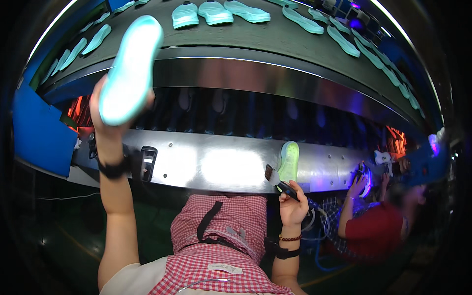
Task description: Applying adhesive or primer to the edges and surfaces of footwear soles using a brush on a production line.
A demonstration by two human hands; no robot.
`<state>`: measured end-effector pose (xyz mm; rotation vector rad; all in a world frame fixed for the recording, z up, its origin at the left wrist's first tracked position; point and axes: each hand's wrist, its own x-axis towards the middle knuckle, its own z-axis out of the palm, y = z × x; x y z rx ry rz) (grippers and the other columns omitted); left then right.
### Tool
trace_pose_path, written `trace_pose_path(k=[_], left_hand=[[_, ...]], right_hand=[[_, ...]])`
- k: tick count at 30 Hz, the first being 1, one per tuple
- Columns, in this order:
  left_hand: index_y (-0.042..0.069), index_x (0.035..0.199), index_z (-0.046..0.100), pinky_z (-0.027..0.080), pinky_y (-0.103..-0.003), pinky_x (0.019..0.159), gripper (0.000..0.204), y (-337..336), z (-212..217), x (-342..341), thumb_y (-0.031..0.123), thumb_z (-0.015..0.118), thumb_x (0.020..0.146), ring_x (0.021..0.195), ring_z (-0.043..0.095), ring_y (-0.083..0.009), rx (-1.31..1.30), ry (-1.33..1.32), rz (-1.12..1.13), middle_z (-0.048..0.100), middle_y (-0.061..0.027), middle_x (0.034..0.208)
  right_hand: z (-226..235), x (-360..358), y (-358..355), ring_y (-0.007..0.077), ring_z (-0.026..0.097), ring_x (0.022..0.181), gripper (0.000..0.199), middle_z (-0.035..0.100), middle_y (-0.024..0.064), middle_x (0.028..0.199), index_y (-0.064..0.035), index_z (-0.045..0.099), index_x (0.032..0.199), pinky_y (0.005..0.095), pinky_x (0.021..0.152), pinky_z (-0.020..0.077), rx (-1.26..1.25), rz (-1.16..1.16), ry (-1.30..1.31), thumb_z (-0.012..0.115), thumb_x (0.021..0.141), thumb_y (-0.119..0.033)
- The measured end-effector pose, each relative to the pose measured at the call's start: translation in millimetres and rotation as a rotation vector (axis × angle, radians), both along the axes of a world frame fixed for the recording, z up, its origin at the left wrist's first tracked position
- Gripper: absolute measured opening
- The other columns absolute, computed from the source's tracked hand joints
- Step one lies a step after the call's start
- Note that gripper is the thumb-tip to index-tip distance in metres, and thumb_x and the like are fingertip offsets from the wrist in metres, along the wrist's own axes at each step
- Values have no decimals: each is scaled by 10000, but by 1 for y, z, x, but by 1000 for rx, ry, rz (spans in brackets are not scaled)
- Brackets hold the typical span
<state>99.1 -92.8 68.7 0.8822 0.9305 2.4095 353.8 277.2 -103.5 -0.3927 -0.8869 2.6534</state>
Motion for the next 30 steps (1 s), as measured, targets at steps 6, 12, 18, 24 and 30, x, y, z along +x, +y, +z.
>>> trace_pose_path(k=[6, 12, 18, 24, 30], left_hand=[[5, 1384, 44, 155, -576, 1039, 725, -29, 44, -125, 455, 270, 864, 1336, 138, -314, 586, -716, 657, 104, -166, 1448], [6, 1311, 337, 261, -411, 1027, 637, 34, 74, -102, 367, 536, 824, 1248, 316, -301, -623, -155, 670, 314, -175, 1358], [31, 1308, 386, 304, -399, 1004, 884, 106, 80, -140, 649, 532, 693, 1230, 371, -345, -1709, 650, 874, 400, -247, 1299], [-8, 1267, 418, 335, -397, 978, 907, 173, 66, -202, 675, 518, 678, 1179, 428, -357, -2024, 729, 830, 459, -243, 1246], [-47, 961, 564, 443, -368, 778, 604, 153, 55, -250, 459, 639, 641, 898, 585, -328, -1960, 809, 1050, 608, -218, 959]], right_hand=[[0, -15, -13, 240, 587, 773, 400, 585, 206, 1032, 64, 497, 1128, 329, 734, 480, -165, 24, -1, 462, 826, -196], [-20, -13, 10, 230, 588, 761, 384, 598, 189, 991, 64, 515, 1099, 324, 705, 484, -206, -19, -8, 462, 812, -185], [-14, -33, 6, 230, 576, 744, 387, 599, 169, 959, 74, 513, 1088, 326, 706, 475, -202, 50, -38, 468, 803, -184], [-27, -28, 22, 239, 581, 733, 380, 592, 194, 941, 90, 506, 1078, 334, 711, 484, -284, -25, -30, 457, 806, -171], [-51, -11, 35, 241, 580, 741, 371, 598, 203, 947, 82, 515, 1068, 331, 724, 475, -351, -19, -98, 454, 795, -162]])
